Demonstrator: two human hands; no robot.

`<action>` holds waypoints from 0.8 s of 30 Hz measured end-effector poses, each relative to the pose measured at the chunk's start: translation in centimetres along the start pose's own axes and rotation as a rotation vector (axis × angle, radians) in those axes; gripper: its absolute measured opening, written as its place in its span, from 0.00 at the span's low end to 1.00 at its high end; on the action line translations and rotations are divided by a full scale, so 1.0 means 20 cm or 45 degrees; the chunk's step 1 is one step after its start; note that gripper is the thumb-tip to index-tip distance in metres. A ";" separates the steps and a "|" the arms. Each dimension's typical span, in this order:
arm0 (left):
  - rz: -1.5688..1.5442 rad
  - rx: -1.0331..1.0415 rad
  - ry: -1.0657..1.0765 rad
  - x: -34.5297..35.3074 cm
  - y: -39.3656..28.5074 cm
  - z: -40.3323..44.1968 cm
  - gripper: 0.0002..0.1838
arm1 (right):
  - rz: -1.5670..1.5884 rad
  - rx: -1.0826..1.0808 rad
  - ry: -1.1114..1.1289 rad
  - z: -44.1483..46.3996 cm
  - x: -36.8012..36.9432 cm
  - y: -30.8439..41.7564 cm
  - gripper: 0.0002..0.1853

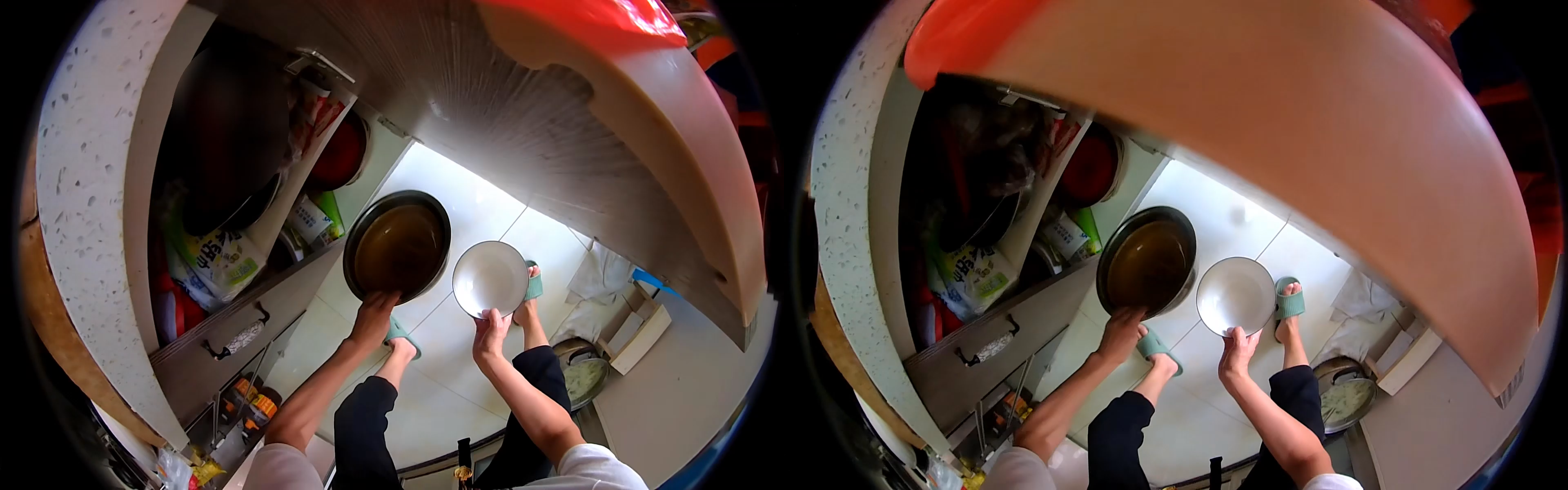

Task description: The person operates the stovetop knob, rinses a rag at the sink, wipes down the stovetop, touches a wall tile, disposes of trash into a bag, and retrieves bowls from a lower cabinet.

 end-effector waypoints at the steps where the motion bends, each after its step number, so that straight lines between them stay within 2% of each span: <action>1: 0.010 0.011 -0.005 0.04 0.02 0.04 0.20 | 0.003 0.008 -0.010 0.01 0.00 0.01 0.26; 8: 0.059 0.038 -0.090 0.31 0.14 0.28 0.21 | 0.015 0.040 0.076 -0.01 0.00 0.03 0.20; 16: 0.098 0.062 -0.107 0.48 0.20 0.37 0.16 | 0.013 0.085 0.175 -0.01 -0.02 -0.02 0.20; 19: 0.011 0.016 -0.090 0.58 0.19 0.36 0.19 | 0.013 0.066 0.192 -0.02 -0.02 -0.04 0.22; 23: -0.070 -0.003 -0.142 0.71 0.18 0.38 0.02 | 0.010 0.160 0.183 -0.05 -0.04 -0.07 0.23; 24: -0.020 -0.035 -0.117 0.75 0.18 0.39 0.01 | -0.006 0.182 0.170 -0.05 -0.02 -0.06 0.23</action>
Point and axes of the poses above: each hand's wrist, its own z-axis towards the middle knuckle, its own x-axis out of the palm, y = z × x, the point moved 3 cm from there along z, towards the middle knuckle, and after that the axes turned 14 degrees about y, right-handed, at the moved point
